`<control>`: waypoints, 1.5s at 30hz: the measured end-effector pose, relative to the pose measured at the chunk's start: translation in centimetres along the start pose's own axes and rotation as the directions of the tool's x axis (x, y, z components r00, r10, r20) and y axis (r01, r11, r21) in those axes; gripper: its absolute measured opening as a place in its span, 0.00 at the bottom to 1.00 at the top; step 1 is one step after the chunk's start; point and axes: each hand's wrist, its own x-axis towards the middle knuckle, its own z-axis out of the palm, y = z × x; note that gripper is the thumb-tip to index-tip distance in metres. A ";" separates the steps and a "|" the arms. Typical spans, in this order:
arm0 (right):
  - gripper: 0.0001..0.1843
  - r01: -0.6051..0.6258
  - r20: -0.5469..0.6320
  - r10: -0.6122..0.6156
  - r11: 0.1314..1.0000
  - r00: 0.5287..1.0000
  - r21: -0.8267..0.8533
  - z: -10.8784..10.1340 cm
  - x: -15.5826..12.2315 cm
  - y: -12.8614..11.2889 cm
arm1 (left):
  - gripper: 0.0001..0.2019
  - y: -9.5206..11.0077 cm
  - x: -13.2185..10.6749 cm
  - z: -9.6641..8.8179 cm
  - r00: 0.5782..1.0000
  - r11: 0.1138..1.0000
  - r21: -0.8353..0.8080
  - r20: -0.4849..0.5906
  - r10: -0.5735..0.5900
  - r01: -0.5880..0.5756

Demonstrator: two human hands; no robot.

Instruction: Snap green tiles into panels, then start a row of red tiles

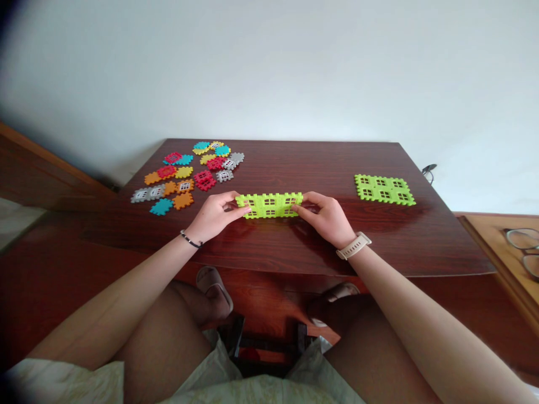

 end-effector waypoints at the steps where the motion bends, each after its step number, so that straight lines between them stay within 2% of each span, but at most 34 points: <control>1: 0.23 0.006 0.009 -0.006 1.000 1.000 0.002 0.0 0.0 0.0 | 0.14 0.0 0.0 -0.1 1.000 1.000 0.016 -0.002 0.004 -0.004; 7: 0.28 0.127 0.031 -0.125 0.985 0.992 -0.117 -0.3 0.1 -0.6 | 0.15 0.3 0.0 -0.1 1.000 1.000 0.024 0.019 0.001 -0.001; 11: 0.28 0.168 0.075 -0.161 0.980 0.984 -0.108 -0.3 0.0 -0.9 | 0.15 0.6 -0.2 0.4 0.999 0.998 0.062 0.032 -0.025 0.023; 21: 0.31 0.117 0.042 -0.113 0.988 0.993 -0.103 -0.1 -0.1 -1.2 | 0.17 0.4 -0.1 0.7 1.000 0.998 0.055 -0.010 -0.028 0.029; 27: 0.26 0.047 0.047 -0.046 0.998 0.998 -0.035 0.1 -0.2 -0.7 | 0.16 0.1 0.0 1.0 1.000 0.998 0.052 -0.014 -0.022 0.023; 33: 0.24 0.007 0.036 -0.009 0.998 0.999 0.064 0.3 0.0 -0.7 | 0.16 -0.1 0.0 2.1 1.000 0.999 -0.053 0.022 -0.012 0.013; 40: 0.23 -0.035 0.031 0.031 0.990 0.999 0.137 0.7 0.2 -0.6 | 0.18 0.5 0.1 3.0 0.997 0.988 -0.145 0.049 -0.054 0.061; 45: 0.22 -0.045 0.044 0.037 0.975 0.998 0.219 1.1 0.0 -0.6 | 0.15 1.1 0.2 3.3 0.998 0.998 -0.051 0.051 -0.032 0.034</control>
